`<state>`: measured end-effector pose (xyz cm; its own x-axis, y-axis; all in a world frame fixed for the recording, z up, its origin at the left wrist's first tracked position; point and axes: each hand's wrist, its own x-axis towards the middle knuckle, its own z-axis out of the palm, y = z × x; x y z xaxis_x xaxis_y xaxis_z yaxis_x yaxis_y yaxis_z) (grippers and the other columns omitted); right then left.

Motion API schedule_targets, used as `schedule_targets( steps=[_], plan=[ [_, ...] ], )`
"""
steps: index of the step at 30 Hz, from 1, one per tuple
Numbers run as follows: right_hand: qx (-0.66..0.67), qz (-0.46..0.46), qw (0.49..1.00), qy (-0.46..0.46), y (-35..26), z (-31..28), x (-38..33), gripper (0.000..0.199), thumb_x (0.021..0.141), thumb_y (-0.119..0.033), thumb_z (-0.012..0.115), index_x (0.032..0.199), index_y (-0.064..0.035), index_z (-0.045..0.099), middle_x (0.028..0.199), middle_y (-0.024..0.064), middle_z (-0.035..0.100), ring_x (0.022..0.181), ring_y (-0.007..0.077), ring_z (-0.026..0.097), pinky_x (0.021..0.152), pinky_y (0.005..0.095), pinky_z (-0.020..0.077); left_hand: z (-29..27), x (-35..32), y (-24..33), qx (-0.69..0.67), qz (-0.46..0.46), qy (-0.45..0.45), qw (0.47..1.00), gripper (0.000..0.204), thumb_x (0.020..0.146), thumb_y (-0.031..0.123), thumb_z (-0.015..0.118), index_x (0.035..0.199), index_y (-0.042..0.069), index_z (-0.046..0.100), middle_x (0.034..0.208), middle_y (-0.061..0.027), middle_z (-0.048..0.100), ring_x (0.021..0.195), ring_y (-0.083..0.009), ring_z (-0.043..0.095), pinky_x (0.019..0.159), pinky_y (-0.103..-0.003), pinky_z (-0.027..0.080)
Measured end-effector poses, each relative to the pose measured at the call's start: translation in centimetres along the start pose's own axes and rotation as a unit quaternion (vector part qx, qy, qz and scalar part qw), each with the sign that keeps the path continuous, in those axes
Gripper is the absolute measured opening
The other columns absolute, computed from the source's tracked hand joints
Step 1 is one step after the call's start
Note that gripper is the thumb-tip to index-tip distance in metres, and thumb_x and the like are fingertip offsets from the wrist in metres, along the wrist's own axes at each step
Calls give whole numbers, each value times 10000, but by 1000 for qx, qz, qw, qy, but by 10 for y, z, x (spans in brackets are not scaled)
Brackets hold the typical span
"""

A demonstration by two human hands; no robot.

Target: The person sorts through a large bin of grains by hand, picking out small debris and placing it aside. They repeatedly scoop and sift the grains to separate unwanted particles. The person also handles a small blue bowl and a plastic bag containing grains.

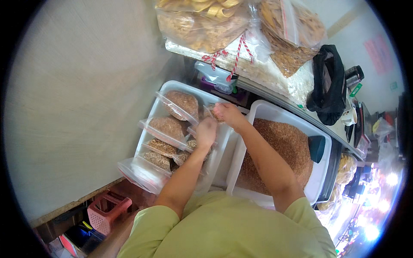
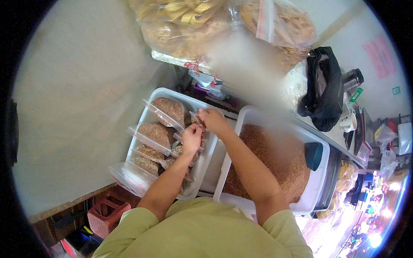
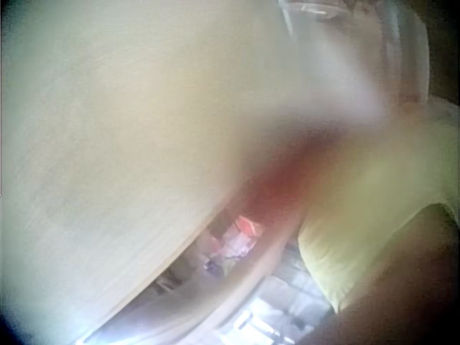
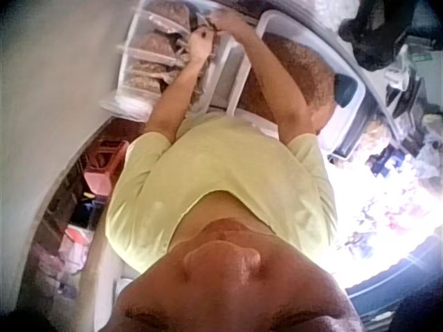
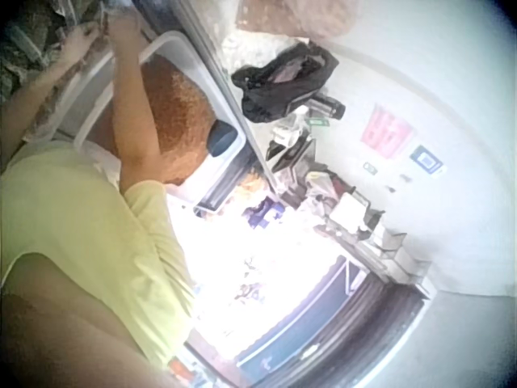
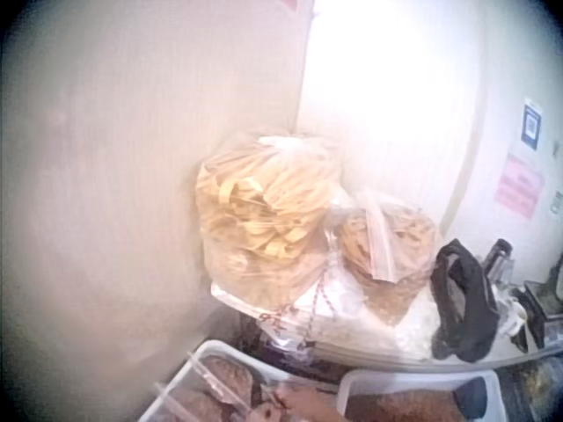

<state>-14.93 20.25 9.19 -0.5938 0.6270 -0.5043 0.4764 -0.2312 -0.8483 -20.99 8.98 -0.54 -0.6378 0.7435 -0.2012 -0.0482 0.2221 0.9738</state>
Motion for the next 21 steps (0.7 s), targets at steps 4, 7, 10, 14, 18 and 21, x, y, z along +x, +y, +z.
schedule_targets(
  steps=[4,7,10,14,18,21],
  plan=[
    [-55,-7,998,-23,-14,5,-16,391,928,-337,535,1055,25,612,927,60,618,911,138,555,803,297,463,-14,-9,32,88,49,-30,994,164,896,130,532,789,23,593,676,-79,590,535,-163,561,498,-299,460],
    [-46,-56,997,-18,24,-10,5,354,940,-312,509,1038,11,617,946,57,634,917,158,577,790,299,473,-29,-11,88,287,201,-5,937,83,845,77,540,813,42,608,784,-122,606,645,-238,612,564,-356,489],
    [-14,-42,998,46,6,-15,-9,252,903,-237,546,1024,-30,625,945,71,647,898,190,598,779,308,483,-45,10,127,429,279,8,859,73,789,62,549,808,62,620,862,-121,600,781,-275,618,651,-388,505],
    [-225,-266,924,158,-5,-7,-15,141,812,-125,601,919,-37,626,878,128,638,800,317,620,722,382,491,-61,54,113,587,371,-94,713,74,764,90,552,776,80,624,855,-89,589,882,-273,589,754,-381,499],
    [-344,-328,865,159,-6,6,-15,129,764,-140,642,867,-62,636,881,92,604,892,301,581,796,398,453,-70,65,102,533,406,-136,730,39,736,111,598,758,92,624,831,-62,583,888,-268,562,773,-375,474],
    [-438,-350,811,170,3,18,-12,128,728,-167,659,816,-78,634,873,78,572,941,281,545,833,405,415,-75,68,102,466,412,-140,770,72,709,123,652,773,107,623,812,-58,577,836,-274,554,741,-394,460]
  ],
)
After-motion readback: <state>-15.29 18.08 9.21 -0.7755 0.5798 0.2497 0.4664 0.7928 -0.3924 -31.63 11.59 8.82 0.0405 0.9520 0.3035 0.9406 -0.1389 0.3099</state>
